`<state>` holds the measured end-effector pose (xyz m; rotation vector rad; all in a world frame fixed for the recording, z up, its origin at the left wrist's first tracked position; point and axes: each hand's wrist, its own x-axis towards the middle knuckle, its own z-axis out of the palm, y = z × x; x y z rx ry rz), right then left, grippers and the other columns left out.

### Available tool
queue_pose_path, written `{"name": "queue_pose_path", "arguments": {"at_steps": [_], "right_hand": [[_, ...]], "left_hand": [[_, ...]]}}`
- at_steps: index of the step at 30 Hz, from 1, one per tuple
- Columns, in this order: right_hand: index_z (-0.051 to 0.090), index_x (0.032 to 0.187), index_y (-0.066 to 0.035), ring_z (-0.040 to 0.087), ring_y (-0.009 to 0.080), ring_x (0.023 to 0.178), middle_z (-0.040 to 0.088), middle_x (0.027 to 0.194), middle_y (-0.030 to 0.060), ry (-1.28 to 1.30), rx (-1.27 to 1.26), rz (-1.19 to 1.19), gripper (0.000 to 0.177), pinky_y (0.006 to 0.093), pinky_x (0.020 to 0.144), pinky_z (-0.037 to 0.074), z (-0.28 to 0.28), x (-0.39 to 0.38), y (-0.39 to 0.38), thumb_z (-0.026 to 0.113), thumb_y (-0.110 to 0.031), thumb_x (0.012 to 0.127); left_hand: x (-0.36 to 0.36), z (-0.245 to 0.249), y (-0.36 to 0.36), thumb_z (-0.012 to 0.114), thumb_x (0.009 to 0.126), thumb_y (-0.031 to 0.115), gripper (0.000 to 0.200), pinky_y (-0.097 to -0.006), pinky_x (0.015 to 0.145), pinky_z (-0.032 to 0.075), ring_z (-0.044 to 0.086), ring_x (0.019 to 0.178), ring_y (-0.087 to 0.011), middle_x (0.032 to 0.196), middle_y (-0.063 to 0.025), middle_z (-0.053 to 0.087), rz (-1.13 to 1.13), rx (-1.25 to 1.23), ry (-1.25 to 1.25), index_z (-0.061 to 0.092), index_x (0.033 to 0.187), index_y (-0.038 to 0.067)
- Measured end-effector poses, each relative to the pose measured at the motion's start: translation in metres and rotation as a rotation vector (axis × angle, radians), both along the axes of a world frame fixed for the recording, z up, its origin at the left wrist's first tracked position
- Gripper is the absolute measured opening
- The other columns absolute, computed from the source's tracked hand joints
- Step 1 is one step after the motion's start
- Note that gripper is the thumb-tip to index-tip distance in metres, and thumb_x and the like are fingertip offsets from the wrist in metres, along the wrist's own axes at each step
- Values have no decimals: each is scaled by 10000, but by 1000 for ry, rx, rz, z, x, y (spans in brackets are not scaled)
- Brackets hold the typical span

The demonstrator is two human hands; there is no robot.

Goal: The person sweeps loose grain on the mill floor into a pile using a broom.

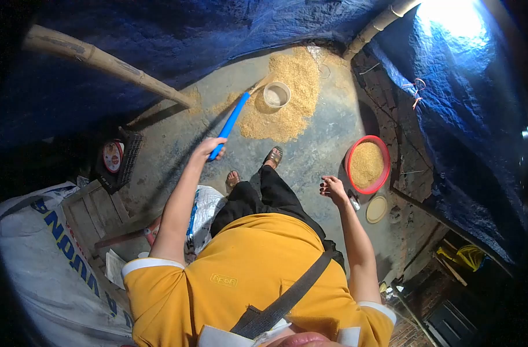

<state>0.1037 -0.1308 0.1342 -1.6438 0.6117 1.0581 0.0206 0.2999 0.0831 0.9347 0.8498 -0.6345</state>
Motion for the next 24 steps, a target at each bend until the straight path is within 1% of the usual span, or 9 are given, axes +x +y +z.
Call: {"name": "queue_pose_path", "arguments": {"at_steps": [1, 4, 6, 11, 13, 15, 19, 21, 24], "right_hand": [[467, 917, -50, 489, 116, 493, 475, 611, 21, 1, -2, -3, 177, 255, 468, 447, 1, -1, 0, 405, -143, 780], [451, 945, -43, 482, 125, 508, 482, 629, 28, 5, -14, 29, 200, 265, 497, 443, -1, -3, 2, 390, -162, 798], [452, 944, -44, 483, 124, 509, 483, 628, 27, 4, -11, 30, 199, 264, 497, 443, 0, -5, 7, 391, -164, 798], [460, 925, -36, 480, 118, 491, 473, 609, 21, -16, 16, 36, 192, 263, 473, 443, 5, -11, 22, 399, -134, 771], [461, 930, -35, 480, 117, 489, 476, 610, 22, -17, 27, 35, 198, 260, 472, 442, 4, -14, 26, 399, -128, 767], [456, 946, -47, 489, 123, 517, 487, 632, 23, -10, 0, 87, 201, 262, 510, 448, 4, -17, 31, 393, -158, 790], [463, 933, -33, 481, 114, 486, 481, 608, 25, -18, 25, 74, 204, 256, 472, 442, 4, -24, 43, 399, -130, 766], [462, 932, -31, 483, 115, 488, 480, 606, 25, -27, 10, 82, 203, 255, 470, 441, 6, -25, 50, 395, -130, 769], [458, 934, -31, 486, 120, 492, 480, 613, 26, -43, 15, 81, 202, 253, 471, 437, 11, -29, 61, 390, -131, 772]], "left_hand": [[-16, 23, 8, 532, 714, 237, 203, -242, 299, 335, 417, 367, -106, 516, -31, 451, -3, -28, -2, 415, 726, 72], [-55, 44, 21, 538, 712, 251, 204, -236, 305, 338, 421, 372, -101, 523, -23, 455, 43, -19, 1, 419, 720, 86], [-67, 49, 23, 524, 719, 242, 199, -239, 304, 340, 422, 367, -110, 523, -30, 453, 86, 142, 21, 414, 719, 75], [-68, -20, 15, 499, 722, 203, 179, -265, 305, 356, 438, 373, -138, 523, -64, 458, 148, 247, 96, 413, 720, 46], [-62, -40, 0, 489, 722, 187, 166, -277, 317, 365, 449, 385, -156, 511, -78, 462, 186, 147, 177, 426, 727, 33], [-59, -50, -28, 477, 725, 181, 169, -282, 326, 369, 452, 385, -173, 490, -87, 458, 183, 117, 142, 435, 748, 19], [-59, -30, -50, 490, 721, 176, 169, -277, 341, 374, 450, 394, -161, 516, -80, 464, 181, 36, 104, 439, 748, 18], [-65, -25, -49, 500, 718, 182, 170, -259, 340, 368, 439, 395, -137, 541, -60, 464, 253, -130, 53, 433, 742, 27], [-92, 16, -33, 499, 729, 187, 173, -228, 319, 318, 397, 376, -102, 533, -31, 432, 291, -264, -17, 422, 773, 39]]}}
